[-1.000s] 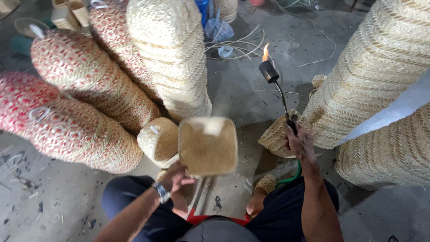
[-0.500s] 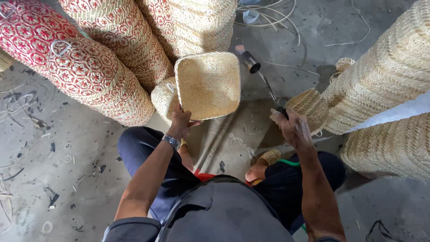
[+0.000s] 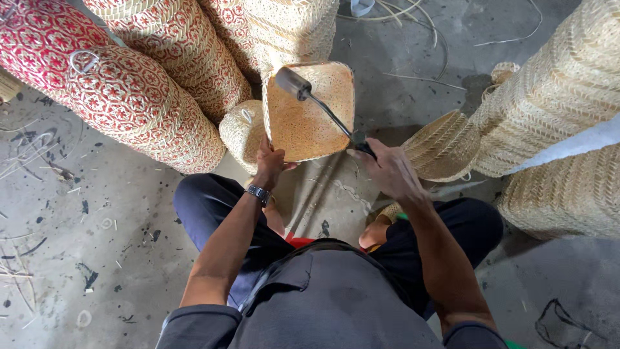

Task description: The person uses a blowtorch to singe the surface of woven baskets, handling them one at a time and turning them over to cover all sides.

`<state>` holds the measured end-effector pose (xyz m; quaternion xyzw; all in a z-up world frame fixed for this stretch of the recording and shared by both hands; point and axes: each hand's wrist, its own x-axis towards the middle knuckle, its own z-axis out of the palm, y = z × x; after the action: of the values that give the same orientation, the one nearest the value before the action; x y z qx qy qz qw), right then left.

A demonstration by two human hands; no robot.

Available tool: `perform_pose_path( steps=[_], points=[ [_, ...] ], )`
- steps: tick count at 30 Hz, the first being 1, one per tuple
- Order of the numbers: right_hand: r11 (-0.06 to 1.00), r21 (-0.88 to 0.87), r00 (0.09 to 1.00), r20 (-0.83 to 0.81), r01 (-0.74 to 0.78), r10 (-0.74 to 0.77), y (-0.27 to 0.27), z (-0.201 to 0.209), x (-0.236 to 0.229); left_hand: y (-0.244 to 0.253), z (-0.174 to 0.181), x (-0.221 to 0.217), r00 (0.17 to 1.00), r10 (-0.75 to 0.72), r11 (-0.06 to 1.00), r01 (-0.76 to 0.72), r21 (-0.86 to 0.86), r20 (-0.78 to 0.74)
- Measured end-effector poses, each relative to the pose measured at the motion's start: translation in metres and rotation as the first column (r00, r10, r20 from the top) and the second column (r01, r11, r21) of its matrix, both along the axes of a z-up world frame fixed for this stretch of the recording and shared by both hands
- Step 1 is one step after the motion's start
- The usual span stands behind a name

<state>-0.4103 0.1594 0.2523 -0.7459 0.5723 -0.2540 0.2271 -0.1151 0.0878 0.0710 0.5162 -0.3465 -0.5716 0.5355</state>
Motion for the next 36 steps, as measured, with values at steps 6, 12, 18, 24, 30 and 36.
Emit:
perform_pose_path(
  steps=[6,12,18,24,30,36],
  points=[
    [0.986,0.126,0.993,0.029,0.11,-0.114,-0.001,0.011,-0.007,0.003,0.007,0.004,0.999,0.029,0.999,-0.029,0.013,0.027],
    [0.978,-0.021,0.979,0.012,0.205,-0.205,0.0,-0.009,-0.019,0.012,0.018,0.007,0.992,-0.043,0.997,0.036,-0.064,-0.115],
    [0.965,-0.069,0.966,-0.019,0.255,-0.256,0.005,-0.031,-0.021,0.016,0.025,0.001,0.988,-0.013,0.997,0.0,-0.082,-0.157],
    [0.977,-0.06,0.978,-0.031,0.203,-0.205,0.011,-0.038,-0.015,0.015,0.031,-0.006,0.984,0.088,0.987,-0.106,-0.116,-0.152],
    [0.963,-0.077,0.961,-0.075,0.259,-0.265,0.013,-0.033,-0.018,0.017,0.017,-0.011,0.974,0.15,0.96,-0.185,-0.211,-0.171],
    [0.983,0.006,0.982,-0.053,0.184,-0.183,0.033,-0.044,-0.033,-0.001,-0.013,-0.003,0.912,0.173,0.928,-0.277,-0.248,-0.373]
  ],
)
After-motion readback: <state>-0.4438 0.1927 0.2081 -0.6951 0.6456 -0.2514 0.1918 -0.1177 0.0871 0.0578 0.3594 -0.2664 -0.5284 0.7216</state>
